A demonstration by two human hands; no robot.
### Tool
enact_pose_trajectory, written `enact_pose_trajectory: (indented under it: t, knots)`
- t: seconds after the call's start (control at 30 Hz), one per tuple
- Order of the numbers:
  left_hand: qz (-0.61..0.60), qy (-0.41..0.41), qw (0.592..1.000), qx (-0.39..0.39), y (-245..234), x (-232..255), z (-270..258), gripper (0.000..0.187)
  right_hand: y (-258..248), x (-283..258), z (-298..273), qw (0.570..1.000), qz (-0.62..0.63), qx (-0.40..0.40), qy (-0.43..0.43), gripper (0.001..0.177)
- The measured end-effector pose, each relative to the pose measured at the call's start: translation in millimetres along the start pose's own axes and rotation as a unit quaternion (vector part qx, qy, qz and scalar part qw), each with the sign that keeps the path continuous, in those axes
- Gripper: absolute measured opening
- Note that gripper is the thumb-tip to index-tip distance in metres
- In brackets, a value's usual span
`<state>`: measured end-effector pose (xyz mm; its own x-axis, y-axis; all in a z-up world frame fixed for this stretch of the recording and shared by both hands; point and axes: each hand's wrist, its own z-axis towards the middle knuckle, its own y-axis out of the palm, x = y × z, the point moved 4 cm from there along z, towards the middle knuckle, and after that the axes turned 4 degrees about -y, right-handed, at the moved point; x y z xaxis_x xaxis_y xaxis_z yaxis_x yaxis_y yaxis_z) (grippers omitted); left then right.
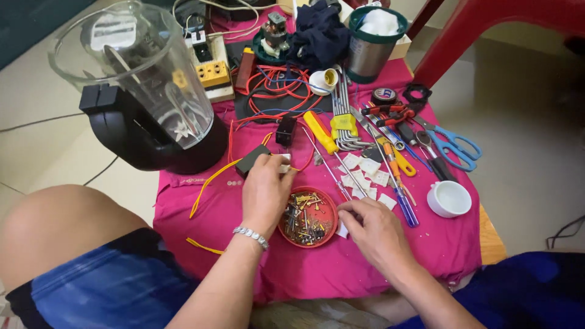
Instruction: Repairing an electrical component by assembling small parts and using a screwdriver.
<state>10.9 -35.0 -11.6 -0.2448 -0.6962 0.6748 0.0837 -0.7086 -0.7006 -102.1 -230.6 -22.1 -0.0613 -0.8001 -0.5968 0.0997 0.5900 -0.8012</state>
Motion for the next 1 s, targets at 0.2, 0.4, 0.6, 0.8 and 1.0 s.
enact_pose_trajectory:
  t: [0.2,0.4,0.6,0.8,1.0]
  knots:
    - [0.109,-0.006,0.994,-0.019,8.7,3.1,0.6,0.032,5.2,-9.8,29.3,0.999,-0.023,0.011,-0.028,0.023]
    - [0.099,-0.033,0.995,0.007,2.1,3.3,3.4,0.042,11.8,-22.4,79.7,0.995,-0.077,0.015,-0.063,0.026]
    - [0.132,-0.008,0.986,0.104,-16.1,-3.9,16.5,0.039,32.8,-24.1,119.7,0.984,-0.149,0.017,-0.092,0.032]
    - [0.211,-0.129,0.963,0.103,-12.7,-60.5,28.2,0.054,39.0,-21.5,126.8,0.982,-0.142,0.038,-0.114,0.014]
    - [-0.095,-0.203,0.974,0.026,-35.8,-45.6,51.4,0.055,34.3,15.9,133.4,0.976,0.191,0.095,0.038,0.013]
